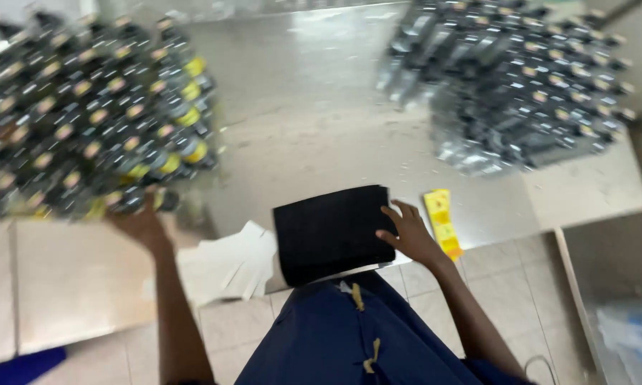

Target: Manually peeling adhesive labels from a strip and applying them to glass bottles on a production table.

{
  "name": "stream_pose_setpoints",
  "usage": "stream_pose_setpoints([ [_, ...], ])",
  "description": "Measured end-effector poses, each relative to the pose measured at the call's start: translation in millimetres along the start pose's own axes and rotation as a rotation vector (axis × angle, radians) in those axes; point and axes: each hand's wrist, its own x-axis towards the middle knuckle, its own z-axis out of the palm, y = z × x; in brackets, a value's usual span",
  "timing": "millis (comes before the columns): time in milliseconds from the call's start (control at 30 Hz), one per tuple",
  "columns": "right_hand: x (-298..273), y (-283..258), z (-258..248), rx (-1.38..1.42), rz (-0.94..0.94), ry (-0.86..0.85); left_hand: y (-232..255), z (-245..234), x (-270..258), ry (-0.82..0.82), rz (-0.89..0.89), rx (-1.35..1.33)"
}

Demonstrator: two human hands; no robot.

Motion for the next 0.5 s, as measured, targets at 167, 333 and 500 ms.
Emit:
stream_pose_setpoints([
  [167,59.0,96.7,-48.8,-0.071,-0.061,0.249,108.9,-27.6,1.6,0.027,-0.2,-0.213],
  [333,146.4,101.8,-170.7,0.096,0.182,0.405,68.3,-24.3,-10.6,-0.03,-0.616,-0.216],
  [500,257.0,166.3,-220.5,0.297,0.298,0.574,66.7,-42.8,-9.1,-0.132,-1.171,-0.794],
])
